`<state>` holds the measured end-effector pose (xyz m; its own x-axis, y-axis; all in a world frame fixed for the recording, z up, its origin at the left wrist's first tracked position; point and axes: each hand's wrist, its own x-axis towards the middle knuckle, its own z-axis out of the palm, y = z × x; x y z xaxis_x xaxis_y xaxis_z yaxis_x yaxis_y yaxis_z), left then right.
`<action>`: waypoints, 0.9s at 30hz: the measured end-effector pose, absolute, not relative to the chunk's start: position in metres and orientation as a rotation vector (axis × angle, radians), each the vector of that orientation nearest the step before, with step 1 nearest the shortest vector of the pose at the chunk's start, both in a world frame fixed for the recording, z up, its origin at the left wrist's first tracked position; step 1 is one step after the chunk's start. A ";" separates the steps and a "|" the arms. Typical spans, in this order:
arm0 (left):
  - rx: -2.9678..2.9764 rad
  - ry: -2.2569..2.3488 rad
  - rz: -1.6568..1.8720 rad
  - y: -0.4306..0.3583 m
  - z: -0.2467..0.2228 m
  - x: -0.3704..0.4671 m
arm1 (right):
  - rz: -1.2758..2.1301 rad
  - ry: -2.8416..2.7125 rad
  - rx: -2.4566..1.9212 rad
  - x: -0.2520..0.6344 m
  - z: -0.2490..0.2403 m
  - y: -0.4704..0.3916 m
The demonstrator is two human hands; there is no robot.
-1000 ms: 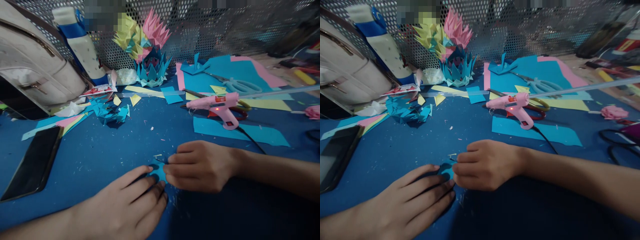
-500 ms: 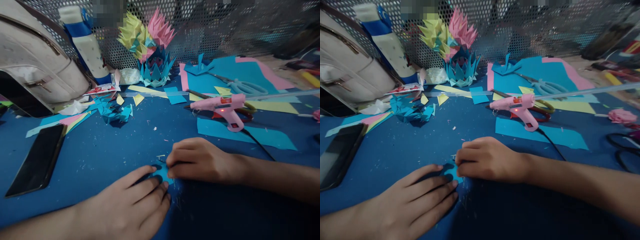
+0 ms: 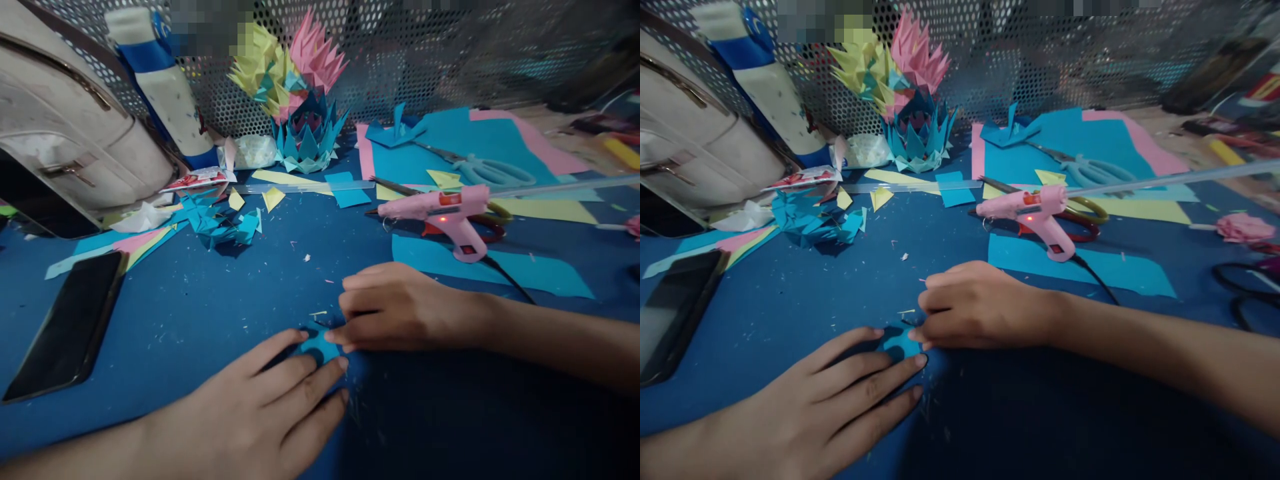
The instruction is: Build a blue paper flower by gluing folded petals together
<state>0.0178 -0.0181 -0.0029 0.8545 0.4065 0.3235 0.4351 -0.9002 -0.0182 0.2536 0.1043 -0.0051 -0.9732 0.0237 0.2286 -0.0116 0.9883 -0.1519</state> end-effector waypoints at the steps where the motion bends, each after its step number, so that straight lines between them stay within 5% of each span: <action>1: -2.941 -0.675 -0.470 -0.018 -0.003 0.019 | 0.222 -2.902 -0.011 0.254 -0.005 0.104; 15: -2.715 -0.545 -0.159 -0.036 0.001 0.027 | 0.307 -2.818 0.084 0.253 -0.014 0.107; 27: -2.572 -0.789 -0.231 -0.062 -0.016 0.041 | 0.398 -2.807 0.052 0.250 -0.010 0.104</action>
<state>0.0408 -0.0618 -0.0156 0.8234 0.4935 0.2801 0.5667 -0.7416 -0.3591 0.2503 0.1044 -0.0103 -0.9528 0.0067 0.3036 -0.0779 0.9609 -0.2657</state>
